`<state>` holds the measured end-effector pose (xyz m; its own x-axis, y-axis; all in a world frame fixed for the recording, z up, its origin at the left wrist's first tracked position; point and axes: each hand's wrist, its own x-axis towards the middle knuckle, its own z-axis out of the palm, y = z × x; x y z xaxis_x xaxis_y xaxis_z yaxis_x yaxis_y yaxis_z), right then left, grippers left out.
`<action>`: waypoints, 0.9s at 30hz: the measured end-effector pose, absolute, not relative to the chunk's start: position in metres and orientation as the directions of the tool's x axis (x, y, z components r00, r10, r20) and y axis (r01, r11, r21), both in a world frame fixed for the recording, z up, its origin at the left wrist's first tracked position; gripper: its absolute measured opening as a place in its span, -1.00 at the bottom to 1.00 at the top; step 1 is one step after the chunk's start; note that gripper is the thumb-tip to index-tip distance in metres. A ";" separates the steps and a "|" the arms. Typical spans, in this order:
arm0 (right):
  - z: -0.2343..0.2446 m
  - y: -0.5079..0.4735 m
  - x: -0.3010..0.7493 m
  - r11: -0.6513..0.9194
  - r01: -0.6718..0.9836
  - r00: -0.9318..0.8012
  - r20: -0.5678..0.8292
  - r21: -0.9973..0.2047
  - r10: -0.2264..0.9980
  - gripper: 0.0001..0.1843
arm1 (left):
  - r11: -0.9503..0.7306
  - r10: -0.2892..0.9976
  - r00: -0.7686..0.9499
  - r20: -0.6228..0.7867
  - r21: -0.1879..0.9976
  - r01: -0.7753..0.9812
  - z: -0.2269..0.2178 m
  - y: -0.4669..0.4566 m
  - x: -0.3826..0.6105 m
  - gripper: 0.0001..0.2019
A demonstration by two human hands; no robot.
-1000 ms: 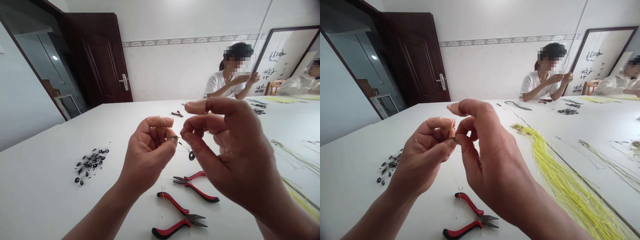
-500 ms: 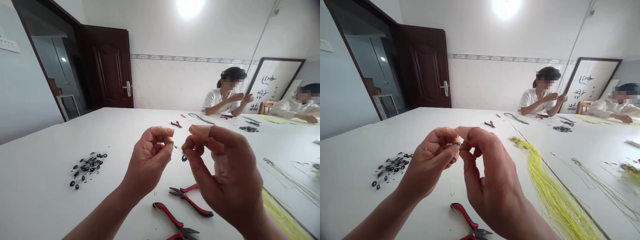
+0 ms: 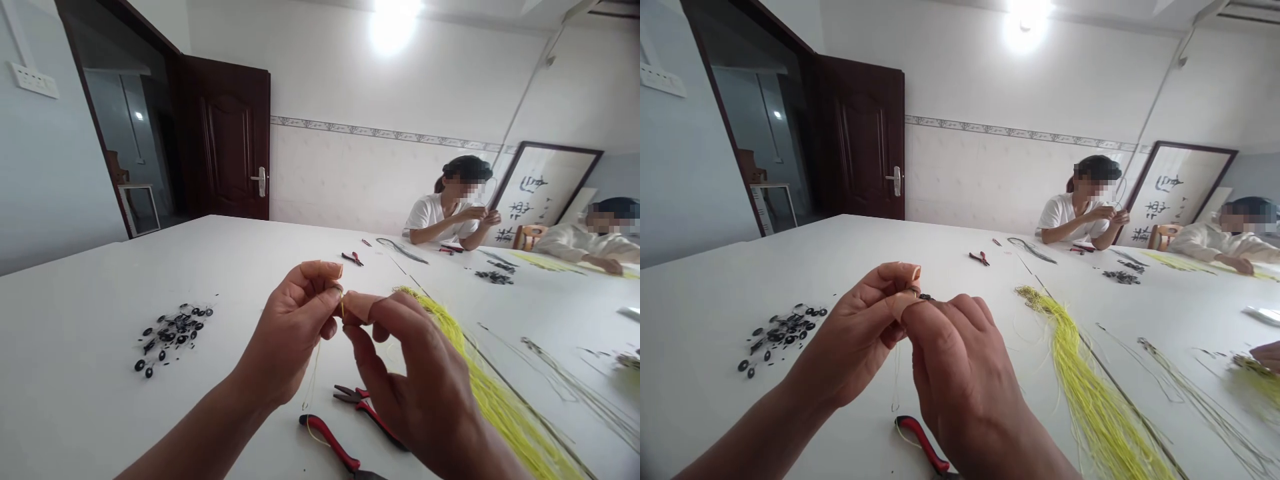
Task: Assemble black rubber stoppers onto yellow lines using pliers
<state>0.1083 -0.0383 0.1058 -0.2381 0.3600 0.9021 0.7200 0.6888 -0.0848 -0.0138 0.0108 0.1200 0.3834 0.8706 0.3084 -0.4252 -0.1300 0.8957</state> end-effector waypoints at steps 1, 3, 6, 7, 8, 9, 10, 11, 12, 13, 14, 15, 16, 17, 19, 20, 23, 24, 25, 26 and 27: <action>0.106 -0.037 0.109 0.685 0.726 -0.257 0.897 -0.068 0.361 -0.57 | -0.070 0.875 0.401 0.269 0.892 -0.446 0.120 0.011 -0.015 -0.84; 0.105 -0.036 0.109 0.675 0.737 -0.297 0.884 -0.028 0.361 -0.57 | 0.051 0.877 0.440 0.194 0.872 -0.486 0.121 0.012 -0.016 -0.83; 0.104 -0.034 0.107 0.658 0.752 -0.373 0.847 0.037 0.378 -0.59 | 0.176 0.877 0.465 0.117 0.824 -0.539 0.120 0.014 -0.017 -0.83; 0.104 -0.035 0.107 0.659 0.752 -0.388 0.834 0.039 0.393 -0.60 | 0.189 0.882 0.460 0.105 0.815 -0.548 0.119 0.014 -0.016 -0.82; 0.104 -0.035 0.106 0.668 0.744 -0.386 0.828 0.020 0.406 -0.61 | 0.191 0.886 0.453 0.099 0.813 -0.551 0.119 0.014 -0.016 -0.81; 0.105 -0.035 0.106 0.682 0.731 -0.360 0.837 -0.023 0.413 -0.62 | 0.184 0.888 0.449 0.100 0.817 -0.546 0.119 0.014 -0.015 -0.81; 0.105 -0.036 0.107 0.696 0.714 -0.305 0.858 -0.081 0.413 -0.63 | 0.171 0.887 0.448 0.107 0.827 -0.535 0.118 0.014 -0.014 -0.81; 0.106 -0.036 0.108 0.704 0.695 -0.232 0.883 -0.144 0.409 -0.64 | 0.150 0.886 0.449 0.120 0.841 -0.521 0.118 0.014 -0.014 -0.82; 0.107 -0.036 0.110 0.704 0.680 -0.152 0.901 -0.202 0.406 -0.64 | 0.127 0.881 0.453 0.134 0.856 -0.501 0.118 0.013 -0.013 -0.83; 0.108 -0.036 0.112 0.694 0.672 -0.078 0.908 -0.257 0.412 -0.62 | 0.100 0.879 0.453 0.149 0.871 -0.480 0.117 0.012 -0.013 -0.85; 0.109 -0.035 0.115 0.679 0.668 -0.027 0.902 -0.305 0.432 -0.58 | 0.066 0.876 0.452 0.169 0.886 -0.460 0.117 0.011 -0.012 -0.87; 0.109 -0.034 0.118 0.665 0.657 -0.002 0.882 -0.354 0.472 -0.54 | 0.029 0.871 0.451 0.196 0.896 -0.444 0.116 0.010 -0.012 -0.89; 0.110 -0.033 0.121 0.660 0.630 0.004 0.851 -0.409 0.524 -0.49 | -0.011 0.864 0.450 0.227 0.901 -0.434 0.116 0.009 -0.011 -0.90; 0.110 -0.032 0.124 0.660 0.582 -0.006 0.810 -0.474 0.587 -0.47 | -0.050 0.854 0.451 0.260 0.903 -0.426 0.115 0.009 -0.011 -0.91; 0.111 -0.031 0.129 0.649 0.487 -0.035 0.729 -0.585 0.684 -0.46 | -0.127 0.833 0.446 0.328 0.897 -0.422 0.115 0.008 -0.010 -0.90; 0.111 -0.031 0.131 0.638 0.459 -0.049 0.700 -0.618 0.712 -0.47 | -0.160 0.823 0.443 0.355 0.894 -0.419 0.114 0.008 -0.009 -0.89; 0.113 -0.033 0.136 0.621 0.473 -0.043 0.687 -0.626 0.725 -0.57 | -0.209 0.801 0.457 0.387 0.896 -0.392 0.114 0.009 -0.008 -0.89; 0.114 -0.034 0.137 0.619 0.486 -0.031 0.696 -0.616 0.717 -0.61 | -0.218 0.795 0.466 0.388 0.900 -0.378 0.114 0.010 -0.008 -0.89; 0.115 -0.035 0.138 0.620 0.495 -0.017 0.706 -0.609 0.708 -0.63 | -0.226 0.791 0.473 0.387 0.905 -0.361 0.114 0.010 -0.008 -0.89; 0.115 -0.036 0.140 0.622 0.502 -0.006 0.716 -0.601 0.698 -0.65 | -0.235 0.788 0.480 0.386 0.909 -0.345 0.114 0.009 -0.008 -0.89; 0.116 -0.036 0.141 0.623 0.506 0.004 0.724 -0.596 0.690 -0.66 | -0.244 0.785 0.483 0.387 0.911 -0.333 0.114 0.009 -0.008 -0.90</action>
<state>0.1405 -0.0364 0.1162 0.0039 0.6897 0.7240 0.5062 0.6231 -0.5963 -0.0077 0.0090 0.1140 0.4834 0.7852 0.3870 -0.3335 -0.2436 0.9108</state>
